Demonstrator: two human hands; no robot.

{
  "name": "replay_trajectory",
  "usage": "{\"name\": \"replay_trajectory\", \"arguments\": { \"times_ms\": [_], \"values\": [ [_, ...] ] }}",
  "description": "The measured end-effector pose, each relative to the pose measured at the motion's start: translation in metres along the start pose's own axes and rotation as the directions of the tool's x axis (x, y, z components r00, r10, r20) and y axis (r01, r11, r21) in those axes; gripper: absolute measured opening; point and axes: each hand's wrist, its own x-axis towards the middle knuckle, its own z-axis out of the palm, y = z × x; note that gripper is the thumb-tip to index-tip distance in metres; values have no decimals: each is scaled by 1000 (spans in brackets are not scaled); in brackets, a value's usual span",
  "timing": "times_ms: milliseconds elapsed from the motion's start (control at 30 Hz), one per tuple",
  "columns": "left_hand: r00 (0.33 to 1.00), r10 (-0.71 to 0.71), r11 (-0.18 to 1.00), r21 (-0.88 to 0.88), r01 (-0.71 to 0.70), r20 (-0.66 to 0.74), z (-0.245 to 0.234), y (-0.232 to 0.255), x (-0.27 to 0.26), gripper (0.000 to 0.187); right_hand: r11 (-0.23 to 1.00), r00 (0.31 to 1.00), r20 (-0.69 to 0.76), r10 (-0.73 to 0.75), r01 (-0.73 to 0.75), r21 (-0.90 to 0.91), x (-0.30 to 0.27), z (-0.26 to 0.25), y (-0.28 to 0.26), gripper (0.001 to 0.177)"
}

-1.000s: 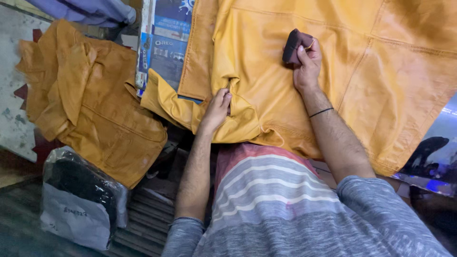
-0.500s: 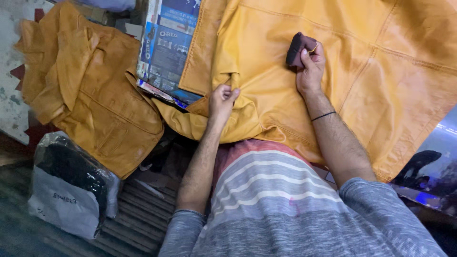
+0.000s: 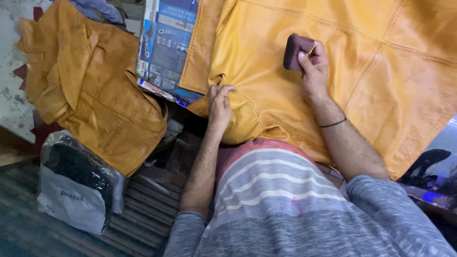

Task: The person scrubs a large yellow leather jacket laid on a workbench using a small dark sponge. They repeatedly rub the surface, repositioning the jacket and occasionally lifting it to access different areas. The person continues scrubbing across the jacket's surface throughout the clip.

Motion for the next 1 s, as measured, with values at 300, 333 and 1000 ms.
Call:
{"name": "replay_trajectory", "arguments": {
  "times_ms": [300, 333, 1000],
  "values": [
    [996, 65, 989, -139, -56, 62, -31, 25, 11, 81, 673, 960, 266, -83, 251, -696, -42, 54, -31, 30],
    [996, 60, 983, -176, -46, 71, -34, 26, 12, 82, 631, 922, 385, -42, 324, -705, -45, 61, -31, 30],
    [989, 88, 929, -368, -37, 121, -30, 5, 6, 105, 636, 731, 681, 42, 506, -582, -14, 80, -1, 27]
  ]
}}
